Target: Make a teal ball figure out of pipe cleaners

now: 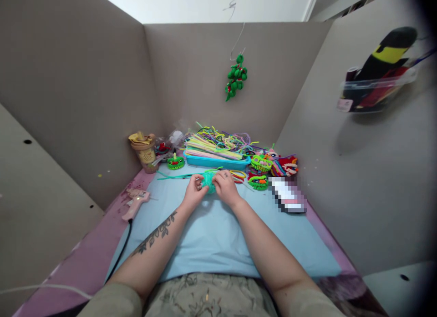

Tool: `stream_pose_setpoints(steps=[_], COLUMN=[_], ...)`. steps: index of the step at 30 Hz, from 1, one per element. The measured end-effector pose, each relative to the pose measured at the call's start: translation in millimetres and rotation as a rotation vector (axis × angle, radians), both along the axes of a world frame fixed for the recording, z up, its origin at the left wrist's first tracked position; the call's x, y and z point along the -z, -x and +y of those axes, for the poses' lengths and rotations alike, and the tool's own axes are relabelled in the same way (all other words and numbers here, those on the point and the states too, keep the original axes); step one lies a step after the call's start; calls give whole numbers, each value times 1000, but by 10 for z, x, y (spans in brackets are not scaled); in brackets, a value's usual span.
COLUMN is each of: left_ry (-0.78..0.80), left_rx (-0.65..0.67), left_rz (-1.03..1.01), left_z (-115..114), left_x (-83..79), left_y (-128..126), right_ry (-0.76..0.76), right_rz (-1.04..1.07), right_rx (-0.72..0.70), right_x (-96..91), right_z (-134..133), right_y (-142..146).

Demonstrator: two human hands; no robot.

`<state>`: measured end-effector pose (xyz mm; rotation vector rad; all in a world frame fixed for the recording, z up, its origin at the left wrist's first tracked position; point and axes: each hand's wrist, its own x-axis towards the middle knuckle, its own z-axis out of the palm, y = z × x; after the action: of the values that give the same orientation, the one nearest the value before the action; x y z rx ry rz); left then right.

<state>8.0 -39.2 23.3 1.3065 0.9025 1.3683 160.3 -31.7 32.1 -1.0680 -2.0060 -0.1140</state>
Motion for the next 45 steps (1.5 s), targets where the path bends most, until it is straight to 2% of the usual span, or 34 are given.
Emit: stream_pose_setpoints(steps=[4, 22, 33, 38, 45], left_ry=[15, 53, 72, 114, 250], left_rx=[46, 36, 62, 105, 38], left_rz=[-44, -51, -100, -153, -229], left_z=[-4, -87, -82, -74, -42], left_x=[-4, -119, -106, -102, -103], left_y=[5, -15, -15, 5, 41], right_ry=[-5, 13, 9, 5, -7], right_rz=[46, 98, 95, 75, 125], right_rx=[-29, -38, -25, -13, -70], right_x=[5, 2, 12, 18, 15], right_z=[-6, -25, -13, -20, -26], right_y=[-5, -6, 8, -11, 20])
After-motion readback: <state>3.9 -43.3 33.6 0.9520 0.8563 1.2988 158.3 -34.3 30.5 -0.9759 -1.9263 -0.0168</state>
